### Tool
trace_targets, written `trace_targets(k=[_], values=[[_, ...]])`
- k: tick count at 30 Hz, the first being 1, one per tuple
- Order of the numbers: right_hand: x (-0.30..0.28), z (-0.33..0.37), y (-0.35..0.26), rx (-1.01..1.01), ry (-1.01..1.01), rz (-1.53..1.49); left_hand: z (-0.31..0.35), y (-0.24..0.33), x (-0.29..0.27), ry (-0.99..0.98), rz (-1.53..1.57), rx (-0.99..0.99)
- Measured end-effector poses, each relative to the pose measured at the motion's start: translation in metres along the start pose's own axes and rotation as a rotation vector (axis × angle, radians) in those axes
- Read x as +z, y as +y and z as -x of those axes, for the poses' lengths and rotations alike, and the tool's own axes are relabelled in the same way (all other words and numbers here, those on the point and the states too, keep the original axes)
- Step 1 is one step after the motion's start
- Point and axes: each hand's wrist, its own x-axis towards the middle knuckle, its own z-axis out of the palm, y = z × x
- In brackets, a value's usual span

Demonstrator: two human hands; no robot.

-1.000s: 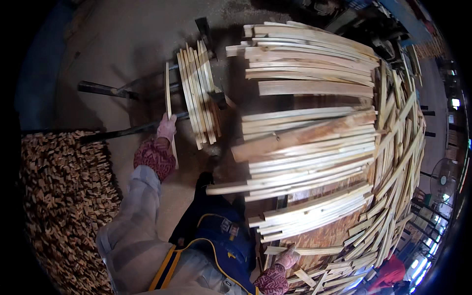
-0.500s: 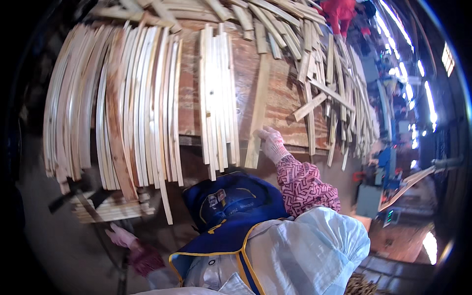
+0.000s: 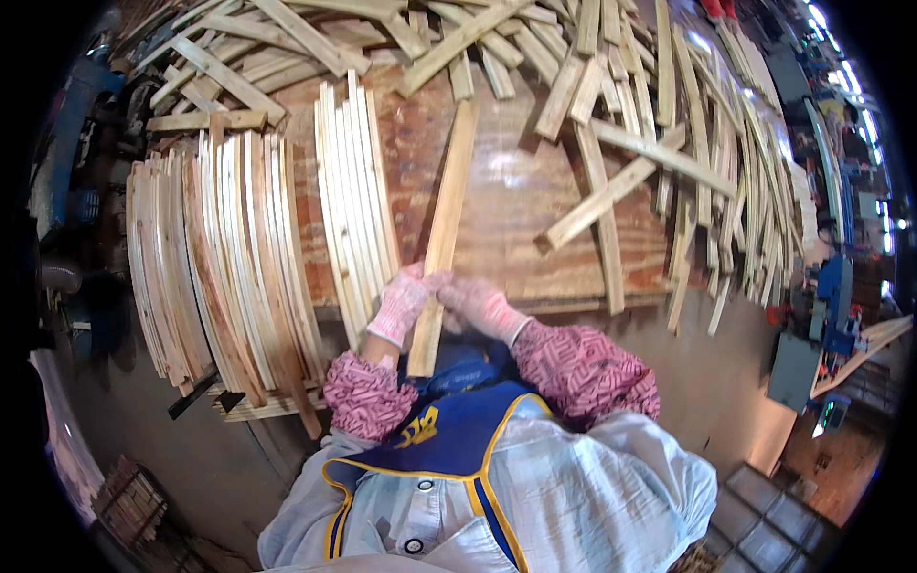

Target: The person picks up wooden planks from a pile and stacks them on a table. The person repeatedly picks up planks, aligns them, and places them in a neat stack.

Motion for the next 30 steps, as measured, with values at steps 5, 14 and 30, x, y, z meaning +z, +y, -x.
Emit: trace_targets(k=[5, 14, 30], values=[[-0.123, -0.045, -0.016, -0.078, 0.227, -0.169, 0.029, 0.017, 0.016, 0.324, -0.757, 0.021], [-0.223, -0.249, -0.183, -0.116, 0.844, 0.164, -0.018, 0.025, 0.040, 0.758, -1.205, 0.011], [-0.149, -0.157, -0.116, -0.422, 0.462, -0.004, -0.095, 0.150, 0.024, 0.485, -0.957, 0.272]])
